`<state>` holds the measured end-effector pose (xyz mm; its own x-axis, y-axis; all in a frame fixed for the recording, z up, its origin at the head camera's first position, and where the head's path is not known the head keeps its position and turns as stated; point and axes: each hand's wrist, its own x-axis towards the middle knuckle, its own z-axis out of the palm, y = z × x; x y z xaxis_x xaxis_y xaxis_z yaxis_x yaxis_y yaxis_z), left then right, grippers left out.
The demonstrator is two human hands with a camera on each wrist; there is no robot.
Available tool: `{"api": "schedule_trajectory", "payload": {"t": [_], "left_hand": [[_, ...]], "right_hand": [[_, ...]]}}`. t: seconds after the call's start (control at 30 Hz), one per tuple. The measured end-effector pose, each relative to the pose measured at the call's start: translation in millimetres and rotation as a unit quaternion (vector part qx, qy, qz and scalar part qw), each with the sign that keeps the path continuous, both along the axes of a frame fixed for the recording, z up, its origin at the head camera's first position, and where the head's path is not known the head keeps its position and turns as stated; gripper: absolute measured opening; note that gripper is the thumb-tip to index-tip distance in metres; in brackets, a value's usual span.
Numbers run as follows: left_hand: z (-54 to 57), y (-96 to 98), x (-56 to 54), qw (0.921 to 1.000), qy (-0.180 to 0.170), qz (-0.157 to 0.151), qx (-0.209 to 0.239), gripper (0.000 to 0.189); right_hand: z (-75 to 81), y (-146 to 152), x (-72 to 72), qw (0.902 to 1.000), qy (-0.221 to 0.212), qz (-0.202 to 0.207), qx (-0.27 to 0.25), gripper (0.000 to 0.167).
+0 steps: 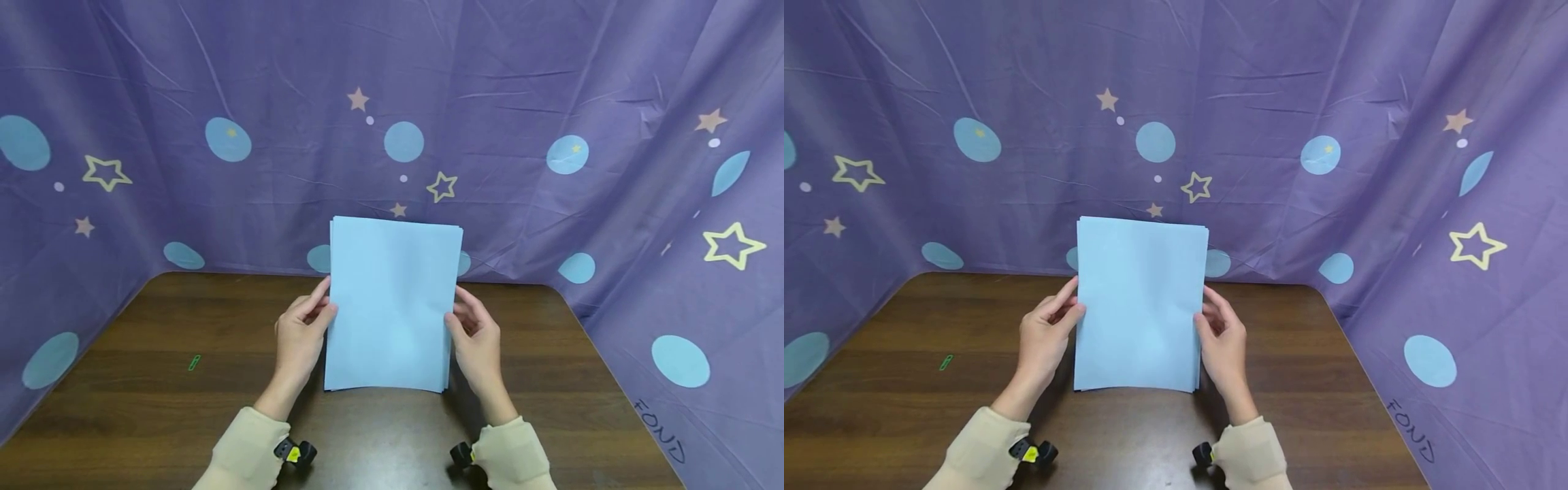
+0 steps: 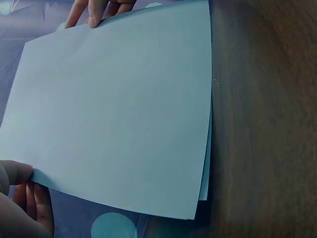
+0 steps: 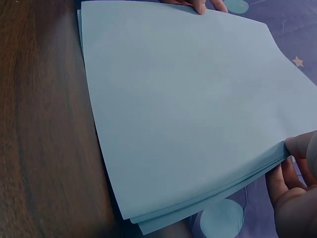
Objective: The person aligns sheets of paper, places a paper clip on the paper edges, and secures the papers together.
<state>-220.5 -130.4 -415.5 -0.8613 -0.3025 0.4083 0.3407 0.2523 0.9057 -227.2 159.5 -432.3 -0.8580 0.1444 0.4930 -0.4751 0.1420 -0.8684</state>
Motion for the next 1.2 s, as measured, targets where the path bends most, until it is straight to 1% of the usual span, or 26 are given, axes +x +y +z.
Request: {"api": "schedule_trajectory", "payload": {"t": [0.27,0.47,0.63,0.83,0.9,1.13,1.2], "left_hand": [[0.2,-1.8,1.0,0.999,0.034,-0.012,0.026,0.043],[-0.3,-2.2,0.0,0.9979,0.057,-0.011,0.031,0.041],[-1.6,-1.7,-2.0,0.9973,0.066,-0.012,0.031,0.041],[-1.3,0.0,-2.5,0.9957,0.079,-0.019,0.045,0.04],[-1.8,0.6,-3.0,0.995,0.085,-0.019,0.049,0.04],[-4.4,1.2,-4.2,0.9932,0.1,-0.015,0.057,0.041],[-5.2,0.9,-3.9,0.9926,0.106,-0.015,0.059,0.04]], "right_hand": [[2.3,-1.6,1.5,0.9996,0.026,0.005,-0.005,0.044],[2.4,-1.7,1.6,0.9993,0.036,0.006,-0.004,0.047],[2.2,-2.3,0.8,0.9987,0.048,0.004,-0.012,0.047],[2.4,-4.8,0.3,0.9985,0.052,-0.008,-0.013,0.047],[4.5,-6.0,1.4,0.9984,0.053,-0.013,-0.012,0.048],[22.3,-12.9,14.7,0.9973,0.072,-0.009,-0.015,0.044],[22.8,-13.6,15.2,0.9969,0.076,-0.009,-0.015,0.044]]}}
